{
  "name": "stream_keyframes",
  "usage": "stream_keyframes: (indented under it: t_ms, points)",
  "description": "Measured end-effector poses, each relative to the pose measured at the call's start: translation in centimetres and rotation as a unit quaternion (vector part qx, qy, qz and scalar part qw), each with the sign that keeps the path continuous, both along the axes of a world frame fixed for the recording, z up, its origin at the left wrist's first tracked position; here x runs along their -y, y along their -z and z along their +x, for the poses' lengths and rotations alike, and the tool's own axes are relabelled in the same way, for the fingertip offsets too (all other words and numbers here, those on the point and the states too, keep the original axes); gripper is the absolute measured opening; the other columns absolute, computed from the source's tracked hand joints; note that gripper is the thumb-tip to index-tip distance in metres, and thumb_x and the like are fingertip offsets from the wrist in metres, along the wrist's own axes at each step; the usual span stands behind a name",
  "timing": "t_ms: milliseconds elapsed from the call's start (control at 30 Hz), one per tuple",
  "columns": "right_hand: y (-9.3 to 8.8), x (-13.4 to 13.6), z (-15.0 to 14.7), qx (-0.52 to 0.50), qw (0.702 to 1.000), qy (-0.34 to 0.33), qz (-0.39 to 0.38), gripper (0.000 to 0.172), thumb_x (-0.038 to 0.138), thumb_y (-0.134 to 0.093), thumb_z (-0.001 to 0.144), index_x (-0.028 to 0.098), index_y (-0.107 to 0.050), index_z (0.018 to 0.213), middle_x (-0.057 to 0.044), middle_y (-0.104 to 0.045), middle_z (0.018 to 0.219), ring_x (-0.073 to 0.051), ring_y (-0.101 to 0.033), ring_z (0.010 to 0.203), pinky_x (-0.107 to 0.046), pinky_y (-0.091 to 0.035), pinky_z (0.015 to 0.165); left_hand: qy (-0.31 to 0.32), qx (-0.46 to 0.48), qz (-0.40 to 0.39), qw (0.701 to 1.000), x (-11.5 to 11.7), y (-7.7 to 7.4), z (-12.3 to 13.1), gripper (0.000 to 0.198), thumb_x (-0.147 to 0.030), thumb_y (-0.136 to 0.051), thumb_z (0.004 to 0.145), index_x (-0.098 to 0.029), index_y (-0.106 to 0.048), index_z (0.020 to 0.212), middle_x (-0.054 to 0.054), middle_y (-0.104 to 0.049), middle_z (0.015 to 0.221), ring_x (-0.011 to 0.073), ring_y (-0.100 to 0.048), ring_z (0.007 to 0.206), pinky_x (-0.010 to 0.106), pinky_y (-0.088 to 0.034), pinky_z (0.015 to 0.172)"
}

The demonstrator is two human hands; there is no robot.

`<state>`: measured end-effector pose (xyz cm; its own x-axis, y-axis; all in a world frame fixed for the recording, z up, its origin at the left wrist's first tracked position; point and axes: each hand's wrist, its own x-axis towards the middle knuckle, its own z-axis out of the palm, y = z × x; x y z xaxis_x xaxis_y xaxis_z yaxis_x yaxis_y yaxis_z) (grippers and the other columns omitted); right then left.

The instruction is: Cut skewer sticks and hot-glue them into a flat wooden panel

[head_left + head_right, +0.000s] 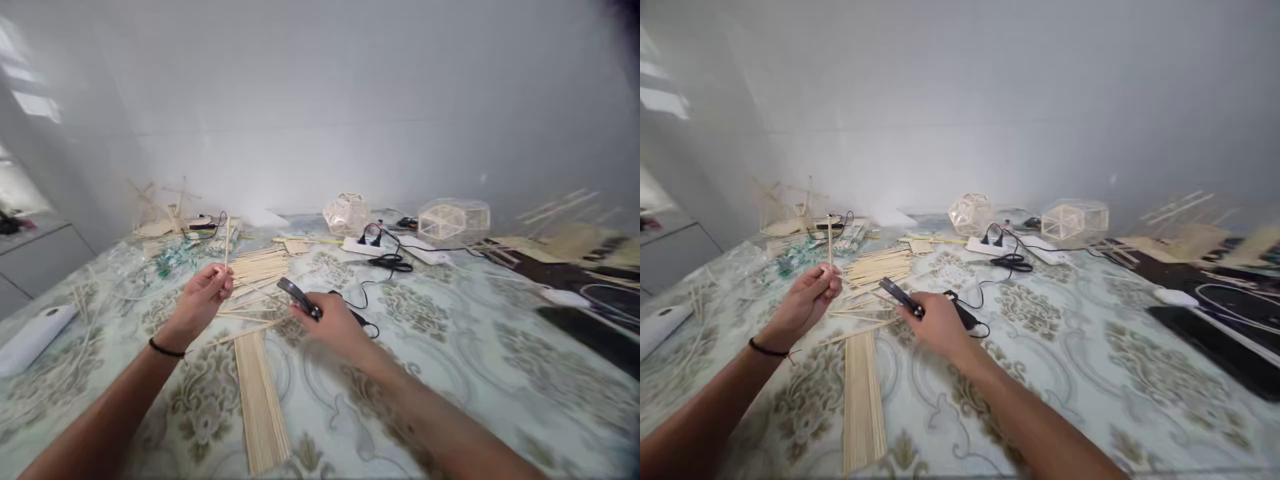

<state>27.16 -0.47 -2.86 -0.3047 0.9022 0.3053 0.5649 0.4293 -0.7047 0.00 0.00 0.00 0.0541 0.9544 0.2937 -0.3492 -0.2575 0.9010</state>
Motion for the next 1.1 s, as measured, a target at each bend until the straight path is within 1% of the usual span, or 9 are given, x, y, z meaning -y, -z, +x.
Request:
stream_keyframes:
  t_ms: [133,233,367,533,633,767,900,1000,1100]
  points:
    - [-0.1,0.4,0.0,-0.013,1.0,-0.021,-0.018,0.031,0.044,-0.061,0.089,0.016,-0.07,0.078,-0.001,-0.063,0.065,-0.016,-0.052,0.062,-0.027,-0.035,0.06,-0.012,-0.005,-0.006,1.0,-0.1,0.1,0.2,0.037,-0.041,-0.093,0.075,-0.014,-0.071,0.089,-0.001,-0.056,0.066,0.0064,-0.044,0.059,0.017,-0.036,0.057]
    - [-0.1,0.4,0.0,-0.012,1.0,-0.025,-0.015,0.029,0.043,-0.062,0.089,0.017,-0.068,0.077,0.001,-0.06,0.063,-0.015,-0.049,0.061,-0.027,-0.033,0.059,-0.026,-0.018,-0.002,1.0,-0.2,0.1,0.2,0.038,-0.042,-0.091,0.078,-0.014,-0.072,0.093,-0.003,-0.052,0.066,0.0061,-0.041,0.059,0.017,-0.033,0.057]
    - [0.0,0.4,0.1,-0.005,0.999,-0.035,-0.009,0.029,0.042,-0.062,0.089,0.018,-0.064,0.072,0.001,-0.058,0.062,-0.014,-0.047,0.06,-0.027,-0.031,0.058,-0.041,-0.027,0.007,0.999,-0.3,0.0,0.2,0.037,-0.044,-0.088,0.079,-0.014,-0.071,0.091,-0.005,-0.046,0.066,0.0062,-0.037,0.058,0.017,-0.032,0.056]
    - [0.1,0.5,0.2,-0.001,0.998,-0.055,-0.011,0.027,0.04,-0.063,0.09,0.018,-0.065,0.074,0.0,-0.062,0.065,-0.015,-0.051,0.062,-0.027,-0.032,0.059,-0.045,-0.031,0.008,0.998,-0.4,0.0,0.3,0.039,-0.048,-0.084,0.082,-0.012,-0.072,0.089,-0.003,-0.047,0.065,0.0081,-0.038,0.059,0.019,-0.033,0.055]
    - [0.1,0.6,0.2,0.0,0.998,-0.064,-0.006,0.026,0.039,-0.063,0.09,0.018,-0.065,0.074,0.0,-0.063,0.066,-0.015,-0.052,0.063,-0.027,-0.033,0.06,-0.044,-0.033,0.006,0.998,-0.4,0.2,0.3,0.038,-0.048,-0.083,0.084,-0.011,-0.073,0.088,-0.001,-0.048,0.066,0.0092,-0.04,0.061,0.02,-0.035,0.056]
    - [0.1,0.5,0.2,0.0,0.998,-0.069,-0.008,0.027,0.039,-0.062,0.09,0.018,-0.064,0.073,0.0,-0.063,0.066,-0.015,-0.051,0.061,-0.027,-0.032,0.059,-0.021,-0.03,0.001,0.999,-0.5,0.6,0.3,0.036,-0.047,-0.079,0.087,-0.012,-0.074,0.091,0.0,-0.052,0.068,0.0098,-0.042,0.062,0.021,-0.038,0.057]
    - [0.3,0.4,0.1,-0.015,0.997,-0.072,-0.024,0.027,0.039,-0.064,0.089,0.017,-0.065,0.074,-0.001,-0.065,0.068,-0.016,-0.053,0.064,-0.027,-0.035,0.06,0.019,-0.037,-0.021,0.999,-0.3,1.1,0.3,0.035,-0.047,-0.072,0.092,-0.012,-0.075,0.098,0.003,-0.058,0.074,0.013,-0.051,0.067,0.024,-0.045,0.062]
    - [0.4,0.7,-0.1,-0.037,0.995,-0.079,-0.053,0.027,0.04,-0.064,0.089,0.016,-0.068,0.079,-0.001,-0.068,0.071,-0.016,-0.054,0.066,-0.026,-0.037,0.061,0.038,-0.063,-0.037,0.997,0.2,1.4,0.7,0.039,-0.049,-0.068,0.095,-0.012,-0.076,0.105,0.007,-0.063,0.084,0.0164,-0.057,0.075,0.028,-0.049,0.069]
    - [0.2,1.3,-0.4,-0.041,0.993,-0.086,-0.069,0.027,0.04,-0.065,0.088,0.015,-0.069,0.079,-0.001,-0.066,0.07,-0.015,-0.052,0.064,-0.025,-0.037,0.059,0.066,-0.103,-0.038,0.992,0.7,1.9,1.3,0.042,-0.054,-0.066,0.095,-0.015,-0.077,0.107,0.007,-0.064,0.088,0.0184,-0.058,0.082,0.03,-0.05,0.075]
